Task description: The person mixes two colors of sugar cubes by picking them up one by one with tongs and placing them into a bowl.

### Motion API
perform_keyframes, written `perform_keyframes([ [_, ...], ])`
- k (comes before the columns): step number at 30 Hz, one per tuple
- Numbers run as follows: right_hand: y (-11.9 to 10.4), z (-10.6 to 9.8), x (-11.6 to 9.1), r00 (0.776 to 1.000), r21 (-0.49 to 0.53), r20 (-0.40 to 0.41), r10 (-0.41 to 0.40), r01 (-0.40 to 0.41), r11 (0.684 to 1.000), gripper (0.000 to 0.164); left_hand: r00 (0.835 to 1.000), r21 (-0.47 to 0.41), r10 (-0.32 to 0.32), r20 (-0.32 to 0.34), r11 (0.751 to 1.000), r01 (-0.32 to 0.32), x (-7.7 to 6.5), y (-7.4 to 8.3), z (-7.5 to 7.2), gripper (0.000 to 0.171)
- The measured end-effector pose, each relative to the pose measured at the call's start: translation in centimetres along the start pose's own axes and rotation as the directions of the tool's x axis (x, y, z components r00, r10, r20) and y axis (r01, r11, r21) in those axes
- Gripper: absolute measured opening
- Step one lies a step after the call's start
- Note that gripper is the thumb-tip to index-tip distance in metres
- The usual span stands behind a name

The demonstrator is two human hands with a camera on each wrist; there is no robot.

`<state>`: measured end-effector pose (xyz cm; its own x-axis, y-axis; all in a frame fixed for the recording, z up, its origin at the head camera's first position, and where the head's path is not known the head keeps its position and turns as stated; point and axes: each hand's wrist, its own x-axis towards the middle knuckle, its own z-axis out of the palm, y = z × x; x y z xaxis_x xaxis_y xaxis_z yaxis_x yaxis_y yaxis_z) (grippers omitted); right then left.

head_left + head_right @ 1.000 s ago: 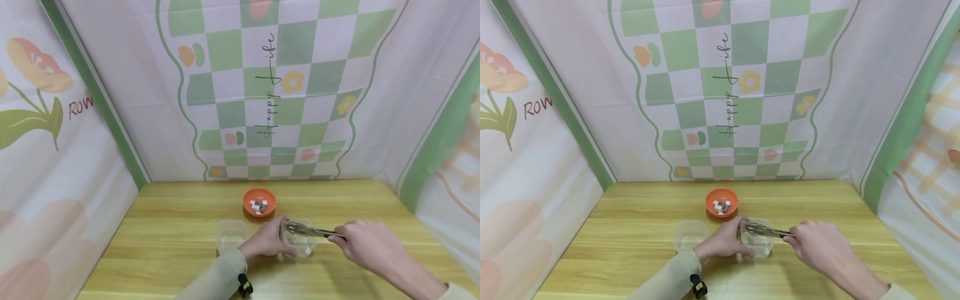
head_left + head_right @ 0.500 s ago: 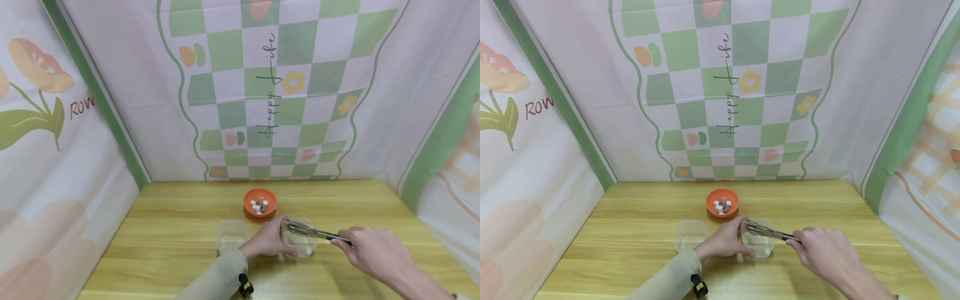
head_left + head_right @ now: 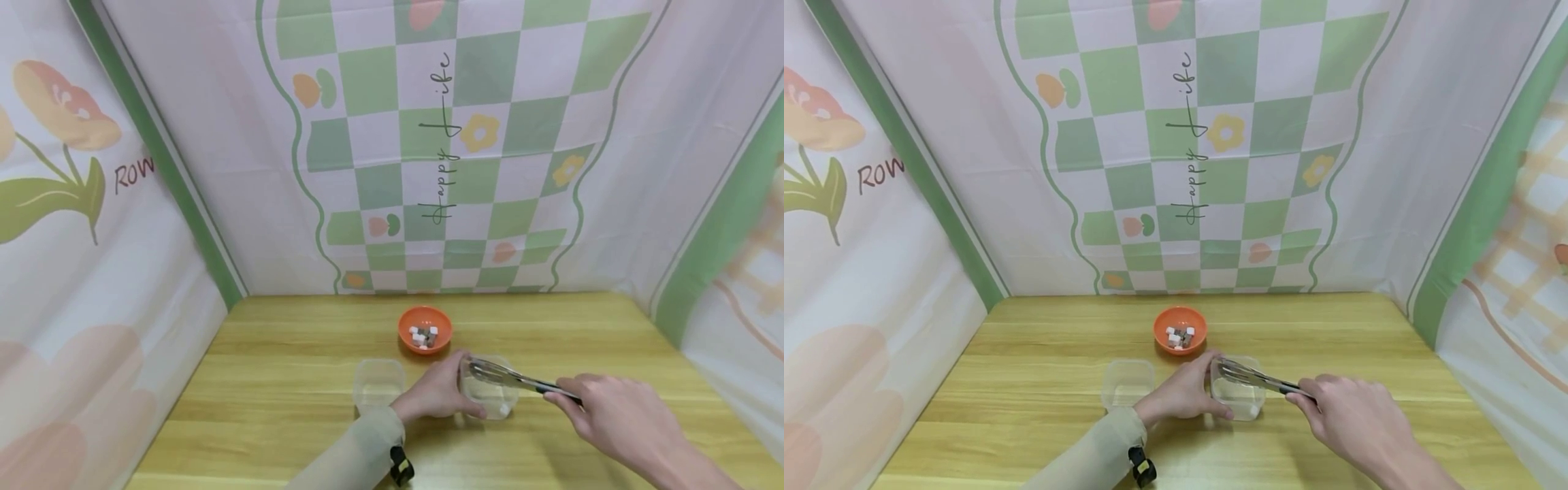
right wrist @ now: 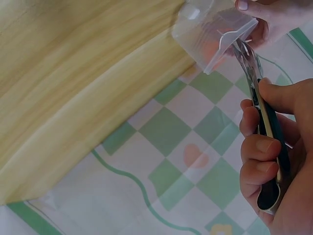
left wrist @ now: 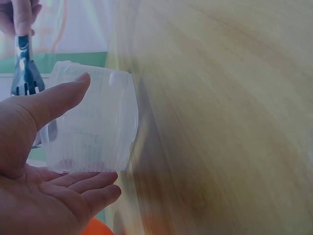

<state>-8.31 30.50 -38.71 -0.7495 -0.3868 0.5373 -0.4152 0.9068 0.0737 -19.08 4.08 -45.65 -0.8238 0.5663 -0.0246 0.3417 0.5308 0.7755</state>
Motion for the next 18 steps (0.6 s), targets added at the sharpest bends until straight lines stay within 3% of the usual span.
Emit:
perform_keyframes([
  [11, -0.32, -0.31, 0.08, 0.999, 0.008, -0.007, 0.031, -0.031, 0.999, 0.022, 1.0, -0.008, -0.011, -0.004, 1.0, 0.011, 0.03, -0.01, 0.23, 0.096],
  [18, -0.05, -0.12, 0.34, 0.997, 0.013, -0.081, 0.011, -0.01, 1.0, 0.031, 1.0, 0.0, 0.0, -0.007, 1.0, 0.0, 0.3, -0.19, 0.46, 0.111],
])
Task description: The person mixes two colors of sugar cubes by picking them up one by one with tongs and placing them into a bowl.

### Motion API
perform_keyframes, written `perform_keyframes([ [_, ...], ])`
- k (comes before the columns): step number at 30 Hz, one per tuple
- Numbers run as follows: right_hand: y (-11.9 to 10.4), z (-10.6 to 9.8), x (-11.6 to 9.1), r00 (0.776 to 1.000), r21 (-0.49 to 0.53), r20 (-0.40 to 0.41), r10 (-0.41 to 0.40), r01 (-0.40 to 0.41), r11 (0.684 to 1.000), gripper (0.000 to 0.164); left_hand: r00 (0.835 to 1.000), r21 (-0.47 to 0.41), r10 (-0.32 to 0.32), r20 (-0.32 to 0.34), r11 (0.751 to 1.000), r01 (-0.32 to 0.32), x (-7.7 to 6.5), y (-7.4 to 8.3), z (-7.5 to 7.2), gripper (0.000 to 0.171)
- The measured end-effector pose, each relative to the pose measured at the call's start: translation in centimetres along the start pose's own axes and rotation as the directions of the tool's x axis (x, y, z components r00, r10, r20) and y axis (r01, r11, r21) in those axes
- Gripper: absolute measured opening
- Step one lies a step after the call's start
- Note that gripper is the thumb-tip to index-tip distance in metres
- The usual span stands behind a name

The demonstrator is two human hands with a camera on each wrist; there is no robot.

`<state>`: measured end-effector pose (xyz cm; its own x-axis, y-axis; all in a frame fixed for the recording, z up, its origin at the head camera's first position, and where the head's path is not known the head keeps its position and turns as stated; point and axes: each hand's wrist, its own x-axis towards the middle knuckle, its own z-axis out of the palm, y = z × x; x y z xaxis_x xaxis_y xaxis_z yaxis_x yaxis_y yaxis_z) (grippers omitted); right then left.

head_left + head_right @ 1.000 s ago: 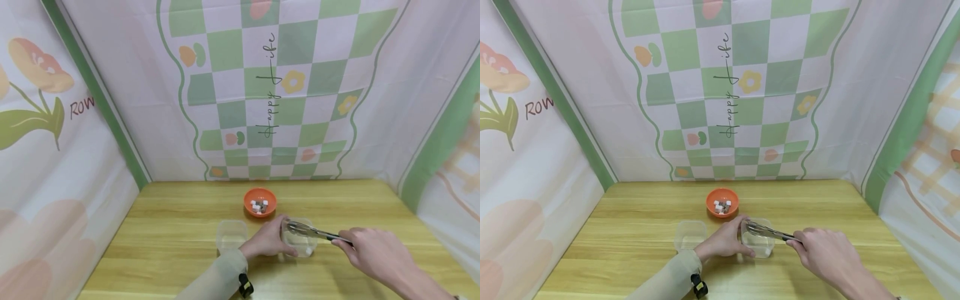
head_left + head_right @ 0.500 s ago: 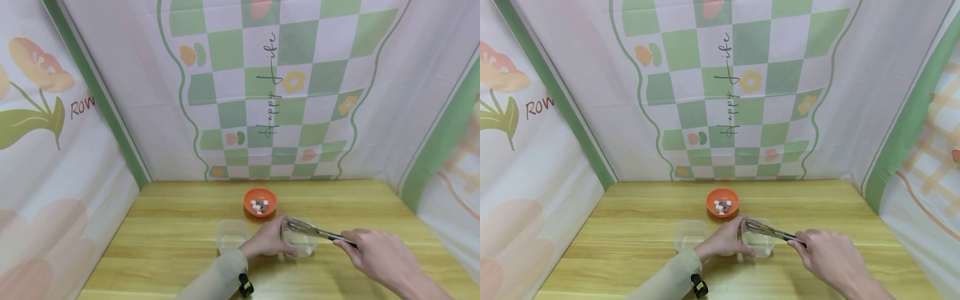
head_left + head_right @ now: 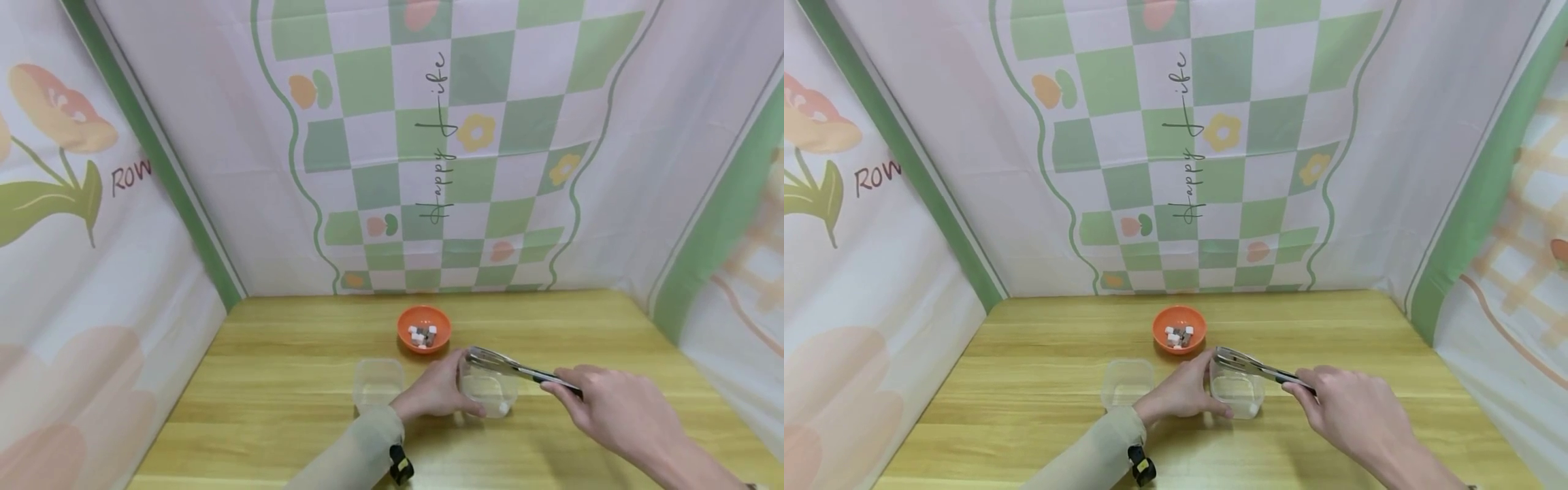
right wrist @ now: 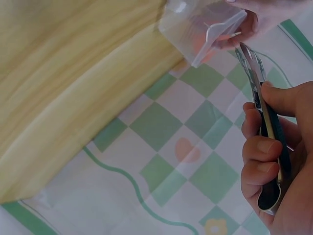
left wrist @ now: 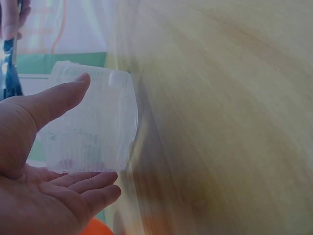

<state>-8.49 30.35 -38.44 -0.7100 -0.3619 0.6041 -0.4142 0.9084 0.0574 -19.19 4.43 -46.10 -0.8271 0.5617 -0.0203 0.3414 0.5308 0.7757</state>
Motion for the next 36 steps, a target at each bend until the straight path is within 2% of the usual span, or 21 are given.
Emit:
perform_keyframes([
  [2, 0.1, -0.1, 0.2, 1.0, -0.002, -0.014, 0.006, -0.006, 1.0, 0.033, 1.0, -0.001, -0.007, 0.005, 1.0, 0.007, 0.0, 0.1, 0.0, 0.116],
  [5, 0.1, -0.3, 0.5, 1.0, -0.004, -0.019, 0.022, -0.022, 1.0, 0.028, 1.0, -0.007, -0.013, 0.009, 1.0, 0.013, -0.1, 0.3, -0.1, 0.12],
  [11, -0.6, -0.4, 1.3, 0.998, -0.001, 0.015, 0.056, -0.056, 0.998, 0.017, 1.0, -0.012, -0.025, 0.012, 1.0, 0.025, -0.4, 0.5, -0.3, 0.092],
  [13, -0.8, -0.3, 1.6, 0.998, 0.007, 0.019, 0.064, -0.064, 0.998, 0.018, 1.0, -0.003, -0.025, 0.012, 1.0, 0.025, -0.4, 0.5, -0.4, 0.087],
  [21, -1.1, 0.6, 3.1, 0.999, 0.025, -0.012, 0.053, -0.053, 0.998, 0.029, 1.0, 0.009, -0.017, 0.005, 1.0, 0.017, -0.2, 0.4, -0.3, 0.094],
  [25, -1.4, 1.1, 4.0, 0.998, 0.029, 0.02, 0.052, -0.053, 0.998, 0.026, 1.0, 0.006, -0.023, 0.005, 1.0, 0.023, -0.2, 0.4, -0.3, 0.097],
  [31, -1.8, 1.8, 5.7, 0.992, 0.051, 0.112, 0.062, -0.068, 0.996, 0.017, 0.999, 0.017, -0.03, 0.01, 0.999, 0.03, -0.3, 0.3, -0.3, 0.096],
  [36, -2.0, 2.6, 7.1, 0.988, 0.062, 0.148, 0.038, -0.048, 0.997, 0.018, 1.0, 0.018, -0.027, 0.01, 0.999, 0.027, -0.4, 0.4, -0.4, 0.095],
])
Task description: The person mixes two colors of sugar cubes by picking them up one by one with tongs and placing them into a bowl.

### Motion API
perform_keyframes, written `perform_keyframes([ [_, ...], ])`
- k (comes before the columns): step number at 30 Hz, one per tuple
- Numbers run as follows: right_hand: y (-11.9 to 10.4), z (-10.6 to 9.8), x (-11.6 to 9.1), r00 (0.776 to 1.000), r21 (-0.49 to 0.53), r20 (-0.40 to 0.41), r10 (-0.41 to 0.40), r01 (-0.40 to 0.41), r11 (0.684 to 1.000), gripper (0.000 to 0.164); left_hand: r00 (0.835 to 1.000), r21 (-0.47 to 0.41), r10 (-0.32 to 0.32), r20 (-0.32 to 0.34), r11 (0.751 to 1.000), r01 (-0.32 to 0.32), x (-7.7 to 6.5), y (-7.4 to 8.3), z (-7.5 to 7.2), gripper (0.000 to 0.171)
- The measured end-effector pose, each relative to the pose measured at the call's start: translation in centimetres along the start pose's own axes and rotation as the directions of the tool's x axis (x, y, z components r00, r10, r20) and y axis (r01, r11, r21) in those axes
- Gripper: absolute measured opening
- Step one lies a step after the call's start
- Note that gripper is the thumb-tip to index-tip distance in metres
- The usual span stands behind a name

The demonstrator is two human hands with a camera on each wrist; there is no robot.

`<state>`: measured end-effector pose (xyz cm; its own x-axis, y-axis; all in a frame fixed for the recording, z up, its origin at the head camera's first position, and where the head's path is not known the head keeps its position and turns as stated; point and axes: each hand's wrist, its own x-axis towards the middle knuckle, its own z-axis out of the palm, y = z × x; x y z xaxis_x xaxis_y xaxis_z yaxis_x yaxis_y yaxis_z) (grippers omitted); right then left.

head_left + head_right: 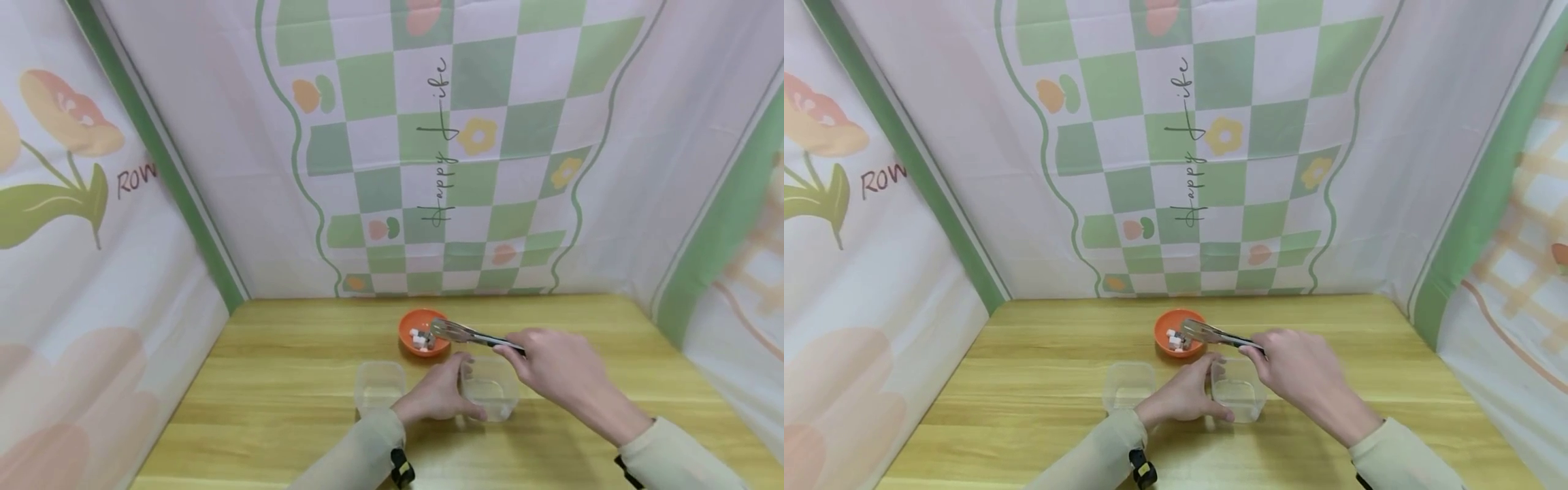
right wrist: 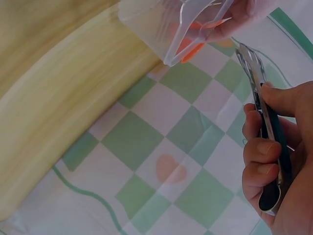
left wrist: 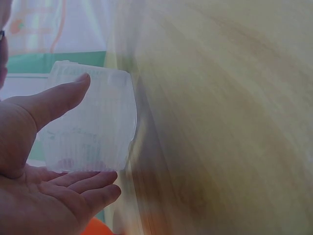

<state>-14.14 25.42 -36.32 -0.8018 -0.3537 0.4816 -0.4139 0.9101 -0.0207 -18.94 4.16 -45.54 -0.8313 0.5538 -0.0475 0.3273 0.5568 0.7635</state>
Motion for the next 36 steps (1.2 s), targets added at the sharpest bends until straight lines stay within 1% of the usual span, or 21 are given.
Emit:
perform_keyframes([
  [3, -0.1, 0.4, 0.8, 1.0, -0.016, 0.022, -0.015, 0.015, 1.0, 0.024, 1.0, -0.005, 0.002, 0.003, 1.0, -0.002, 0.0, 0.0, 0.0, 0.094],
  [6, -0.1, 0.7, 1.5, 0.998, -0.018, 0.054, -0.013, 0.014, 1.0, 0.026, 1.0, -0.009, 0.007, 0.008, 1.0, -0.007, 0.1, -0.1, -0.1, 0.093],
  [9, 0.0, 1.0, 2.1, 0.997, -0.01, 0.08, -0.007, 0.008, 1.0, 0.025, 1.0, -0.004, 0.017, 0.008, 1.0, -0.017, 0.1, -0.1, -0.1, 0.093],
  [12, 0.1, 1.4, 2.5, 0.997, -0.009, 0.083, -0.005, 0.006, 1.0, 0.022, 1.0, -0.001, 0.025, 0.009, 1.0, -0.025, 0.2, -0.2, 0.0, 0.093],
  [16, 0.2, 1.9, 3.2, 0.996, -0.003, 0.087, -0.007, 0.007, 1.0, 0.02, 1.0, -0.002, 0.025, 0.01, 1.0, -0.025, 0.2, -0.3, 0.1, 0.091],
  [20, 0.1, 2.3, 3.9, 0.993, -0.003, 0.115, 0.007, -0.006, 1.0, 0.018, 1.0, -0.007, 0.023, 0.009, 1.0, -0.023, 0.3, -0.4, 0.1, 0.09],
  [26, 0.2, 2.9, 4.2, 0.987, -0.015, 0.158, 0.032, -0.03, 0.999, 0.017, 1.0, -0.012, 0.014, 0.016, 1.0, -0.014, 0.4, -0.3, 0.1, 0.091],
  [36, 0.0, 3.3, 4.6, 0.986, -0.024, 0.162, 0.032, -0.028, 0.999, 0.022, 1.0, -0.019, 0.02, 0.014, 1.0, -0.019, 0.3, -0.4, 0.0, 0.092],
])
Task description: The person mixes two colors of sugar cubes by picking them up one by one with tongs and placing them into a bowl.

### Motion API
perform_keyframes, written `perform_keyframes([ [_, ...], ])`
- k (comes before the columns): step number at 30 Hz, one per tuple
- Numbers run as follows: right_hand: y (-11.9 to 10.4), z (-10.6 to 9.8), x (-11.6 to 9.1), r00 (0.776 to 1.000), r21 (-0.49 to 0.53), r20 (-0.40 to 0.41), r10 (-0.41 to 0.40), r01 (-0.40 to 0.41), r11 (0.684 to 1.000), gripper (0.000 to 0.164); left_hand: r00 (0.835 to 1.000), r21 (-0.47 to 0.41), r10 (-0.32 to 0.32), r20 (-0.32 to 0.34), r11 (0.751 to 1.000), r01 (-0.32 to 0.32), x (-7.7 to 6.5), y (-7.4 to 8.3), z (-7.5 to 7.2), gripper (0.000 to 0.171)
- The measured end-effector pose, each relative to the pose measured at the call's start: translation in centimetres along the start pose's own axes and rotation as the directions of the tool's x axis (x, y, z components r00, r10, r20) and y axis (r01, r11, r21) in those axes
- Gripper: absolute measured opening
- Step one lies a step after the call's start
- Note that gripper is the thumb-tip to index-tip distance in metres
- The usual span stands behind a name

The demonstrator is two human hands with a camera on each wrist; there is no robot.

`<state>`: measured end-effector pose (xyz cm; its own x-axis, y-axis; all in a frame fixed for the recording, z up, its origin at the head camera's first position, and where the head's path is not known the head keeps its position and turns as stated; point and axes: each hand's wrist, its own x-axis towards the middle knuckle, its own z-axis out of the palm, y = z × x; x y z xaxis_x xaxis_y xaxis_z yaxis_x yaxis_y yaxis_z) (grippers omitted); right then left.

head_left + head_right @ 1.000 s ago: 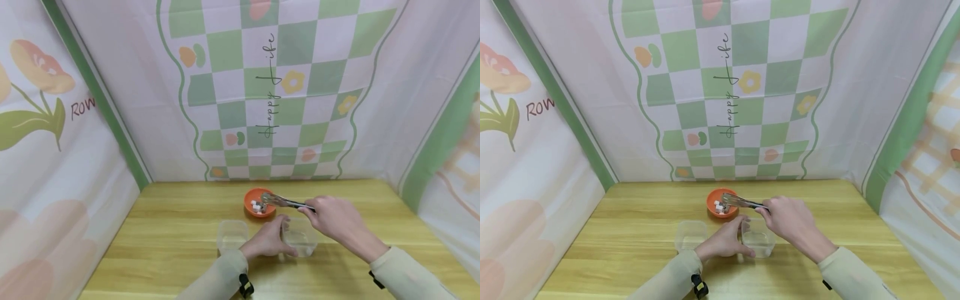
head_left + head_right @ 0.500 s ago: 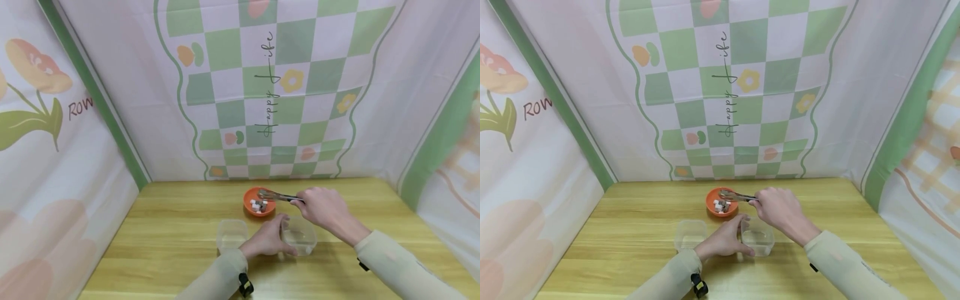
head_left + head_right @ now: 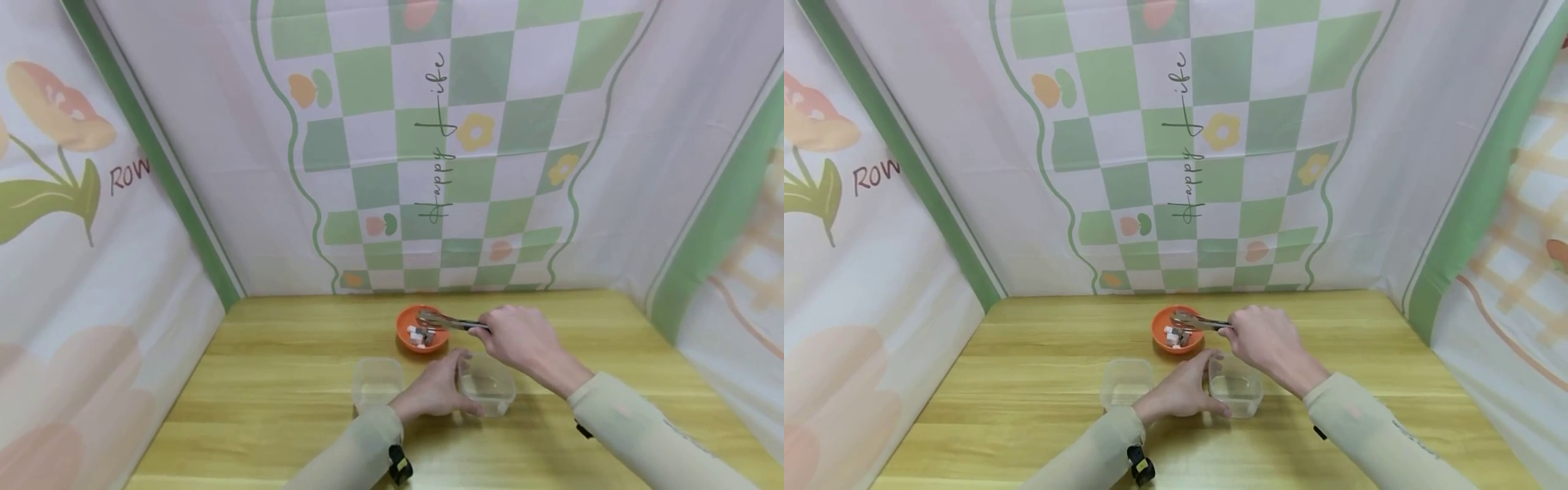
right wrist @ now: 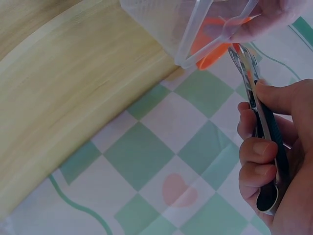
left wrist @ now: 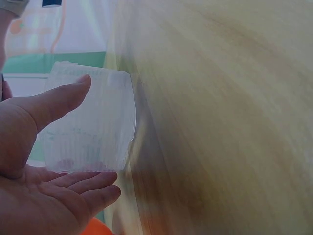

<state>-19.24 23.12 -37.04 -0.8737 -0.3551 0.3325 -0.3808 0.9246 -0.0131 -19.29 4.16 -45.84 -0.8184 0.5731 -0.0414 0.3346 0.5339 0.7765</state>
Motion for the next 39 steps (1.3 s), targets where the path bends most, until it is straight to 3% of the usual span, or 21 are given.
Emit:
perform_keyframes([
  [20, 0.3, 0.0, -0.3, 1.0, 0.009, 0.011, 0.024, -0.024, 1.0, 0.029, 1.0, 0.005, 0.007, -0.016, 1.0, -0.007, -0.1, -0.2, 0.4, 0.094],
  [39, 1.0, -4.2, -3.3, 1.0, -0.018, 0.013, 0.024, -0.024, 1.0, 0.03, 1.0, -0.026, -0.003, -0.007, 1.0, 0.003, -0.2, -0.1, 0.1, 0.094],
])
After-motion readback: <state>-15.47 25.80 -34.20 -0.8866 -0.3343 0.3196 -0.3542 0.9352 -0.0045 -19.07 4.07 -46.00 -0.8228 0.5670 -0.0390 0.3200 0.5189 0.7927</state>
